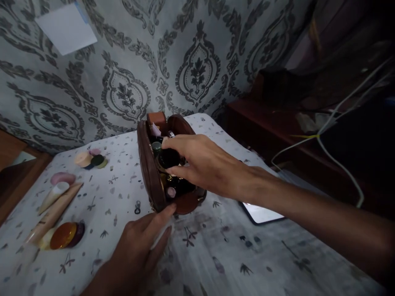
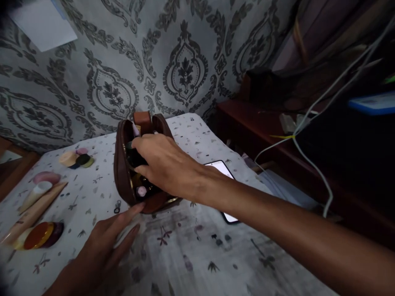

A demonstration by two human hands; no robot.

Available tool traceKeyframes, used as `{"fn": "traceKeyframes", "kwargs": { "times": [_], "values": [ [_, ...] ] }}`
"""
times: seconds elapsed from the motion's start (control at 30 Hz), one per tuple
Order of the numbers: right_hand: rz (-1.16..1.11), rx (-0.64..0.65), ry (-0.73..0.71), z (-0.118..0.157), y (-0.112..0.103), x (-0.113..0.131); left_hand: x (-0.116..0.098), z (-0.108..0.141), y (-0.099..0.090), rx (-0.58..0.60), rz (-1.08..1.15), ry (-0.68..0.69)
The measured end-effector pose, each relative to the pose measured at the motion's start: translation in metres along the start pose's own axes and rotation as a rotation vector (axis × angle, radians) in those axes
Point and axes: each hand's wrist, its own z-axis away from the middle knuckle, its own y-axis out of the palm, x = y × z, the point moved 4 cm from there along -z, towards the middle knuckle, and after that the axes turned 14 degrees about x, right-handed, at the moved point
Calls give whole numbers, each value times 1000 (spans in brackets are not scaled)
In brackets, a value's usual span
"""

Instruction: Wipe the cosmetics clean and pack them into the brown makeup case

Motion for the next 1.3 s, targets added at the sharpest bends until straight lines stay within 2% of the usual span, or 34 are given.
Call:
{"fn": "traceKeyframes", "kwargs": {
  "times": [0.4,0.6,0.77,1.0,1.17,1.3],
  "values": [
    [163,124,101,-18,22,1,2,5,8,-8,29,-6],
    [181,124,54,-25,37,-2,1,4,9,-24,49,-3],
    [164,137,60,-29,40,-6,4,6,13,-20,111,26],
    [113,291,202,-31,49,-8,5,6,16,-11,133,10],
    [93,324,175,-31,46,-6,4,7,15,-21,115,14],
    [62,301,123,-24,27,1,7,8,15,1,98,-17]
  ]
}}
